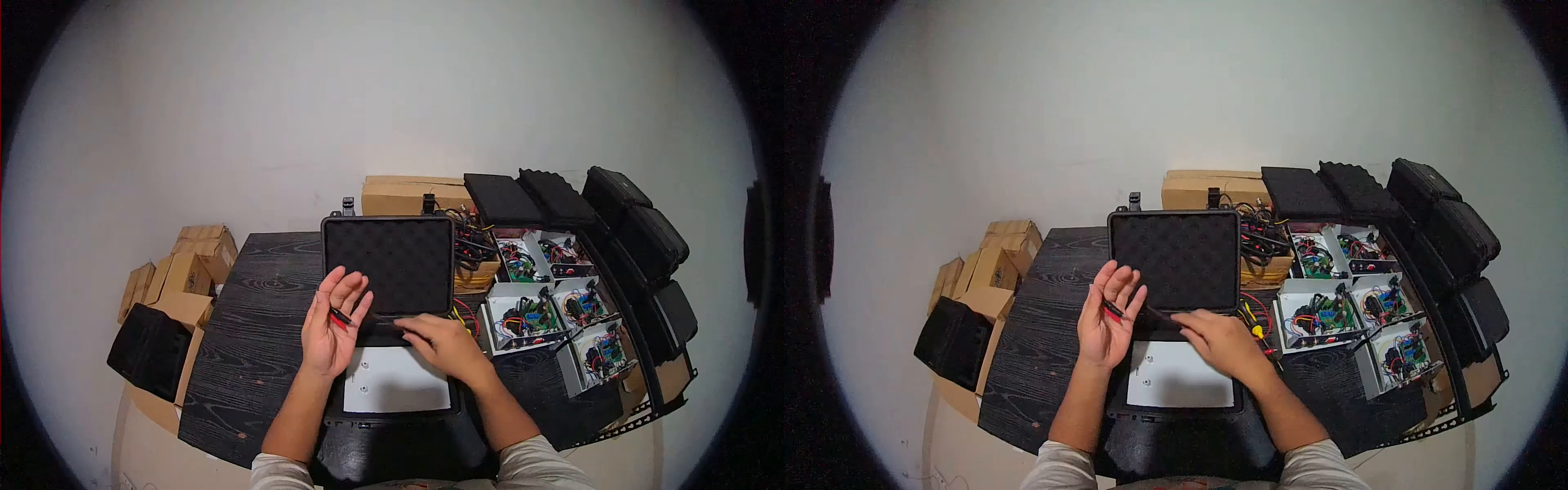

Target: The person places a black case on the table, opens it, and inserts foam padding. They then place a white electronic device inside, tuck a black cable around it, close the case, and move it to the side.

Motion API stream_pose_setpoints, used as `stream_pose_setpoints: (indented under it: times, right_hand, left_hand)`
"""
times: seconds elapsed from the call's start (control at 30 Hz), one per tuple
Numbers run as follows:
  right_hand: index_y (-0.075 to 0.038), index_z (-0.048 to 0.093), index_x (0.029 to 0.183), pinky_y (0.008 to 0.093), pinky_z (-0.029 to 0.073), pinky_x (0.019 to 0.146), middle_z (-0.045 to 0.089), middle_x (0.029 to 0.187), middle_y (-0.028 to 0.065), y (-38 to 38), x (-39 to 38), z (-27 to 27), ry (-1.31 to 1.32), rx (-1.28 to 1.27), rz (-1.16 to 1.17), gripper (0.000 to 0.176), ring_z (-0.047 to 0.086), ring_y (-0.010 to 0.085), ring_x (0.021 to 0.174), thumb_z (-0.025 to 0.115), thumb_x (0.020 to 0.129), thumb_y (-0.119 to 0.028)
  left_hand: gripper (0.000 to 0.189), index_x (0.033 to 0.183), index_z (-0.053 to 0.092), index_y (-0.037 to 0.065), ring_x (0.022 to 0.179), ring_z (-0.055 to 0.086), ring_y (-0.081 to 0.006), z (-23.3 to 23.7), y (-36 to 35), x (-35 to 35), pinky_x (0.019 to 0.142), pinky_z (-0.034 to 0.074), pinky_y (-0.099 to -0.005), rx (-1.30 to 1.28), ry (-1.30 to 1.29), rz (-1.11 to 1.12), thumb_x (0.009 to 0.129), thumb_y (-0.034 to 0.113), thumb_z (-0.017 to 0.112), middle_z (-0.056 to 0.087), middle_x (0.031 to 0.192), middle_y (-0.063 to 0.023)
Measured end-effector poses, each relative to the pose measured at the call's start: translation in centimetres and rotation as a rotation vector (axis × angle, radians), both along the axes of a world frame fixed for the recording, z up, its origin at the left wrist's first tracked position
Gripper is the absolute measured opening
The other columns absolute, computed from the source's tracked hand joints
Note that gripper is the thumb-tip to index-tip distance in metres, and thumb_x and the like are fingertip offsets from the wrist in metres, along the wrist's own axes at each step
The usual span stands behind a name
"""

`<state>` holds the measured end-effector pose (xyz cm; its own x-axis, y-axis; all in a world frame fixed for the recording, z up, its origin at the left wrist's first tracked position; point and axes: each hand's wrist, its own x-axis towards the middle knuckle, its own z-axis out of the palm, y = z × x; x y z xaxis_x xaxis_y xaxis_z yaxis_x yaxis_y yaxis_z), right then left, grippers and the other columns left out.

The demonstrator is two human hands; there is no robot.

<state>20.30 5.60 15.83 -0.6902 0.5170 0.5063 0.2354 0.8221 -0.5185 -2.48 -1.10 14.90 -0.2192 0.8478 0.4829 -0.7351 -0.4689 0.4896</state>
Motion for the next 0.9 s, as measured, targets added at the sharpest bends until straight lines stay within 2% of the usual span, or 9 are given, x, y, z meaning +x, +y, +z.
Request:
stream_pose_setpoints:
  times: [0.23,0.27,0.37,0.4,0.5,0.53,0.67,0.77,0.9]
  right_hand:
    - [-0.012,0.068,0.135,0.0444,0.061,0.077,0.075,0.103,0.0123,-2.9,-0.6,1.2,-0.070,0.044,0.102,0.033,0.075,0.0346,0.089,0.065,0.102,-0.015]
    - [-0.011,0.069,0.133,0.0443,0.061,0.077,0.075,0.104,0.0124,-3.2,-0.7,1.5,-0.046,0.044,0.093,0.031,0.075,0.0344,0.090,0.065,0.102,-0.014]
    - [-0.009,0.072,0.125,0.0427,0.061,0.076,0.077,0.103,0.0120,-3.0,-0.3,1.2,0.055,0.129,0.054,0.026,0.076,0.0326,0.089,0.069,0.100,-0.013]
    - [-0.008,0.074,0.122,0.0419,0.061,0.076,0.077,0.103,0.0117,-2.9,-0.2,1.0,0.093,0.171,0.040,0.024,0.076,0.0317,0.089,0.070,0.099,-0.013]
    - [-0.007,0.077,0.111,0.0392,0.061,0.074,0.078,0.100,0.0096,-2.4,0.3,1.1,0.142,0.248,-0.013,0.018,0.076,0.0282,0.086,0.076,0.095,-0.016]
    - [-0.007,0.078,0.109,0.0386,0.061,0.074,0.078,0.099,0.0088,-2.2,0.5,1.2,0.152,0.261,-0.012,0.018,0.076,0.0275,0.086,0.077,0.094,-0.017]
    - [-0.008,0.079,0.104,0.0373,0.060,0.076,0.077,0.097,0.0061,-1.8,1.4,2.1,0.144,0.285,-0.010,0.017,0.076,0.0256,0.086,0.079,0.091,-0.020]
    - [-0.008,0.079,0.103,0.0375,0.059,0.081,0.077,0.098,0.0057,-1.3,1.7,2.5,0.095,0.205,0.007,0.015,0.074,0.0259,0.091,0.078,0.092,-0.018]
    - [-0.006,0.078,0.103,0.0385,0.055,0.090,0.074,0.106,0.0082,-0.1,1.8,2.1,0.061,0.068,0.091,0.012,0.070,0.0275,0.100,0.073,0.096,-0.013]
  left_hand:
    - [0.058,0.166,0.030,0.002,0.157,0.038,-0.0288,-0.1,0.5,1.4,0.129,0.031,-0.0478,-0.164,0.446,0.333,0.118,0.036,0.036,0.035,0.171,-0.0174]
    - [0.058,0.161,0.040,-0.002,0.153,0.043,-0.0273,-0.5,0.8,1.6,0.128,0.031,-0.0438,-0.172,0.497,0.367,0.118,0.038,0.038,0.044,0.166,-0.0176]
    - [0.051,0.149,0.057,-0.003,0.145,0.053,-0.0247,-0.7,0.2,0.8,0.124,0.036,-0.0384,-0.138,0.954,0.274,0.119,0.033,0.038,0.059,0.153,-0.0171]
    - [0.050,0.133,0.067,-0.005,0.124,0.066,-0.0219,-0.4,0.0,1.4,0.111,0.048,-0.0354,-0.174,0.959,0.209,0.119,0.032,0.037,0.073,0.130,-0.0137]
    - [0.049,0.125,0.069,-0.005,0.103,0.072,-0.0193,-1.5,0.2,1.1,0.097,0.055,-0.0340,-0.215,1.115,-0.102,0.119,0.034,0.039,0.075,0.118,-0.0121]
    - [0.057,0.118,0.071,-0.004,0.085,0.072,-0.0182,-1.9,0.0,1.6,0.084,0.057,-0.0322,-0.150,1.144,-0.096,0.119,0.040,0.034,0.076,0.100,-0.0109]
    - [0.078,0.105,0.073,-0.003,0.071,0.069,-0.0184,-1.3,-0.6,1.4,0.077,0.057,-0.0334,-0.265,1.105,-0.429,0.117,0.055,0.023,0.071,0.076,-0.0089]
    - [0.076,0.103,0.073,-0.004,0.067,0.066,-0.0177,-2.1,-1.2,0.7,0.073,0.056,-0.0328,-0.304,0.954,-0.588,0.117,0.055,0.026,0.070,0.078,-0.0093]
    - [0.068,0.100,0.072,-0.004,0.068,0.065,-0.0190,-2.0,-1.1,0.5,0.085,0.055,-0.0360,-0.023,0.967,-0.634,0.116,0.052,0.036,0.070,0.082,-0.0089]
